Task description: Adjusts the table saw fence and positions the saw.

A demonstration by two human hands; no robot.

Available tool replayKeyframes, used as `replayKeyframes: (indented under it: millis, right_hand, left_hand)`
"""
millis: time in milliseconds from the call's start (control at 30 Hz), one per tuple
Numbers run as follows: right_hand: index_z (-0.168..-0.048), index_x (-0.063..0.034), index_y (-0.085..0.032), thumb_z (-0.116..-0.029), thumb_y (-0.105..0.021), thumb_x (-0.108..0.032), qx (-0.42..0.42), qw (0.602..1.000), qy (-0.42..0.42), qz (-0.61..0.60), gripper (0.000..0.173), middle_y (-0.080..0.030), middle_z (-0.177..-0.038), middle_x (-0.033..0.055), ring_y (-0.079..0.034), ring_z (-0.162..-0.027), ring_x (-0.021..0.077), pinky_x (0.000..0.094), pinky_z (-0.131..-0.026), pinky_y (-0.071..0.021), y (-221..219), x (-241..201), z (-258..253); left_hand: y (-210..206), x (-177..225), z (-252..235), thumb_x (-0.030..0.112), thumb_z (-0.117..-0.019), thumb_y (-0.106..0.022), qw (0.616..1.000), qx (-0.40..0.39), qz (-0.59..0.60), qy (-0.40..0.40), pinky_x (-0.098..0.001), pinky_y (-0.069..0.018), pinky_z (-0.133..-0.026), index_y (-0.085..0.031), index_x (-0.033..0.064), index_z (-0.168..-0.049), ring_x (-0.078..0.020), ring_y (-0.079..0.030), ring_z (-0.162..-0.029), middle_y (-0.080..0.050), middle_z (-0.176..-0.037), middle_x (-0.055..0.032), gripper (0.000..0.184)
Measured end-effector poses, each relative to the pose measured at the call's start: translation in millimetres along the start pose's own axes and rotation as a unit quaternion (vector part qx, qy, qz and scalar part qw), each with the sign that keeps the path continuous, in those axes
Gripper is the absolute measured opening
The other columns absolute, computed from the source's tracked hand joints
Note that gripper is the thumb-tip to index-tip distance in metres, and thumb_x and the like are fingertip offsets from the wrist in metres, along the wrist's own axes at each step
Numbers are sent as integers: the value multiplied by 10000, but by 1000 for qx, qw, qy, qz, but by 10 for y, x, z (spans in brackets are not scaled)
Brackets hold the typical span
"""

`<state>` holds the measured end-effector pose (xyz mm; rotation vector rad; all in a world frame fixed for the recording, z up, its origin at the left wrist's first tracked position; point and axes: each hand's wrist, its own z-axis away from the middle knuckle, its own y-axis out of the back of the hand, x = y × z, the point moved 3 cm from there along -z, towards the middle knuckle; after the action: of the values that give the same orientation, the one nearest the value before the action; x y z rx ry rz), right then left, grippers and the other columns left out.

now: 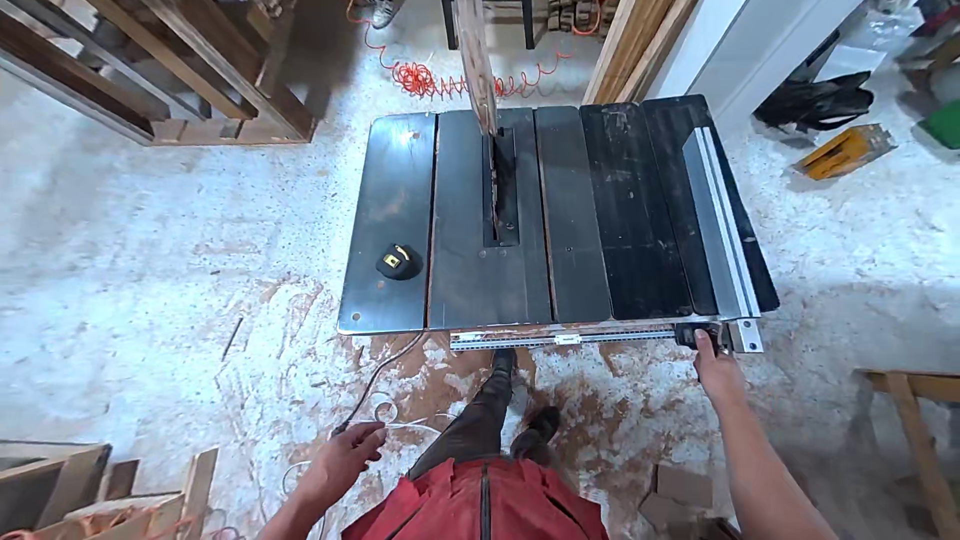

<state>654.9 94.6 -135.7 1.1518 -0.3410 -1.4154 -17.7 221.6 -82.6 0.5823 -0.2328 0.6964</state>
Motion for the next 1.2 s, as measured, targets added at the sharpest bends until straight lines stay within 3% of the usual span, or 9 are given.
replayKeyframes:
  millis: [100,200,300,433,767,867,967,1100,1200]
  right_hand:
    - [-792,7,-635,-1018,-403,-690,6,998,37,-55,768,-556,-665,154,-550,-640,323,570,-641,-454,-73,74,-97]
    - [-732,-20,-628,-1017,-409,-689,-13,998,54,-37,759,-564,-650,136,-547,-624,308,563,-640,-454,-5,70,-180]
    - [-766,-15,-646,-1025,-371,-692,-54,997,45,-22,775,-599,-692,148,-580,-667,321,567,-673,-478,-194,-103,31]
    - [-964,-3,-709,-1033,-401,-660,-131,990,37,-25,729,-679,-845,176,-658,-796,341,584,-784,-537,-841,-603,616]
    - [-1035,-83,-753,-936,-499,-757,-188,982,12,-24,727,-731,-945,153,-706,-969,316,585,-889,-537,-2377,-1809,2169]
    - [-1096,-133,-749,-929,-497,-763,-166,983,55,-54,699,-741,-938,105,-716,-962,265,555,-882,-552,-2555,-1858,2273]
    - [-988,-109,-746,-926,-468,-784,-173,982,53,-50,733,-710,-846,107,-705,-873,272,557,-819,-550,-2580,-1863,2283]
    - [-1096,-169,-754,-918,-475,-791,-166,982,73,-58,704,-740,-941,80,-713,-967,235,539,-881,-556,-2650,-1932,2381]
    - [-1065,-161,-757,-925,-501,-765,-152,982,78,-82,671,-729,-893,70,-710,-915,222,527,-853,-556,-2698,-1949,2409]
  left_hand:
    - [-74,-156,94,317,-1067,-555,1000,-12,1,6,-469,-612,-865,-650,81,-1314,-239,-742,-975,-736,-1145,-112,354]
    - [-44,-141,60,313,-1065,-558,1000,-26,-11,-4,-466,-609,-869,-654,83,-1314,-237,-741,-979,-737,-1151,-112,351]
    - [153,-82,-57,313,-1068,-555,999,-31,-21,-20,-455,-609,-868,-649,89,-1323,-231,-741,-981,-739,-1153,-105,351]
    - [507,86,-334,334,-1065,-554,998,-33,-38,-45,-465,-613,-884,-647,91,-1326,-235,-745,-979,-739,-1147,-109,368]
    - [1255,488,-946,337,-1065,-549,993,-47,-74,-84,-437,-609,-891,-649,106,-1325,-209,-740,-994,-738,-1159,-84,362]
    - [1351,584,-1058,343,-1062,-552,990,-52,-83,-98,-429,-612,-883,-648,113,-1326,-201,-742,-986,-741,-1152,-79,363]
    - [1382,620,-1141,333,-1065,-551,989,-62,-84,-104,-417,-614,-874,-649,109,-1326,-191,-743,-972,-743,-1145,-76,357]
    - [1335,620,-1223,322,-1060,-556,987,-82,-80,-113,-412,-618,-873,-656,100,-1317,-194,-744,-974,-743,-1139,-83,353]
    - [1267,672,-1240,345,-1059,-553,984,-94,-91,-122,-412,-613,-882,-671,105,-1303,-185,-745,-977,-752,-1131,-69,363]
